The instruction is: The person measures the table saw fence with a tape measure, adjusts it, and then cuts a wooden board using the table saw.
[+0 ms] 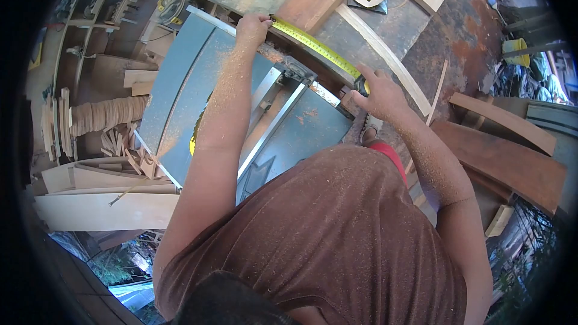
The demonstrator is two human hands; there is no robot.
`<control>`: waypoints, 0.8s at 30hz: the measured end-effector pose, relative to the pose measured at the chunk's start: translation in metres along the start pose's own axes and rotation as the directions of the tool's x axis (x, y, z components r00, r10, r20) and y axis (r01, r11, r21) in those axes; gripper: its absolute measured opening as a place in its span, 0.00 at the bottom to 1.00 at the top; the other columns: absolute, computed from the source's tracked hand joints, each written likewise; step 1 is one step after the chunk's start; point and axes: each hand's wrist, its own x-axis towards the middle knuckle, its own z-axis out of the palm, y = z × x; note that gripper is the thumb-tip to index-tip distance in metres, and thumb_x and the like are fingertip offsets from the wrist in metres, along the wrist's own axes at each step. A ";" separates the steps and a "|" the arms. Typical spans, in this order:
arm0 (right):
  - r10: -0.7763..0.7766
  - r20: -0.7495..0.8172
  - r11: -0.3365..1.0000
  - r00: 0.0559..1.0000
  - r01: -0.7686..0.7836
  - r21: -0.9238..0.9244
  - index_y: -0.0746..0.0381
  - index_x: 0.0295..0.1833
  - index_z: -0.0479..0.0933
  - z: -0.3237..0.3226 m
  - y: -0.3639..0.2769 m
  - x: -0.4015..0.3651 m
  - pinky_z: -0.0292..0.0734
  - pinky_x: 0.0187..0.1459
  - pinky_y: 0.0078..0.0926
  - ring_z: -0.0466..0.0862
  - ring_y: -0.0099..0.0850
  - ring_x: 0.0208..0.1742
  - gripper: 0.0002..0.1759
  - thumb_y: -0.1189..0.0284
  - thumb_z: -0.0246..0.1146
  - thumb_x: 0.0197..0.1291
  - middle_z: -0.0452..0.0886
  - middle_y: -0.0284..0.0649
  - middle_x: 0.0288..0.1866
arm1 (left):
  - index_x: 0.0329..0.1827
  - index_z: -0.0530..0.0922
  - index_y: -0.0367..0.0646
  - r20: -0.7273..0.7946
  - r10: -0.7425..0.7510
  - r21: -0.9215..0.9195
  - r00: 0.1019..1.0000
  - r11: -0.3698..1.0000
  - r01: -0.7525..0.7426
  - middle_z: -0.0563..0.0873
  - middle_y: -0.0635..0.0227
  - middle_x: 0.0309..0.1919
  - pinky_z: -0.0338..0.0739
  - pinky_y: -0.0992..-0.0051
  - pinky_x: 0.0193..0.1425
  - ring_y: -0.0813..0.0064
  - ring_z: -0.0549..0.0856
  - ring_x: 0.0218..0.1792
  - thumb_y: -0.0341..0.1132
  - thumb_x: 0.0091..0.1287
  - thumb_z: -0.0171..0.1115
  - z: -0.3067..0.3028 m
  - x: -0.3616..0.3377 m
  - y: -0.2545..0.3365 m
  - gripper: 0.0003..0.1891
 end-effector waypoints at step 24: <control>-0.644 0.195 0.418 0.740 0.127 0.899 0.61 0.79 0.45 0.023 -0.074 -0.147 0.69 0.64 0.34 0.73 0.37 0.65 0.44 0.55 0.58 0.68 0.70 0.53 0.67 | 0.56 0.72 0.39 0.360 0.019 -0.890 0.933 -0.294 0.350 0.83 0.58 0.45 0.82 0.65 0.52 0.66 0.84 0.46 0.46 0.78 0.44 -0.039 -0.397 0.050 0.19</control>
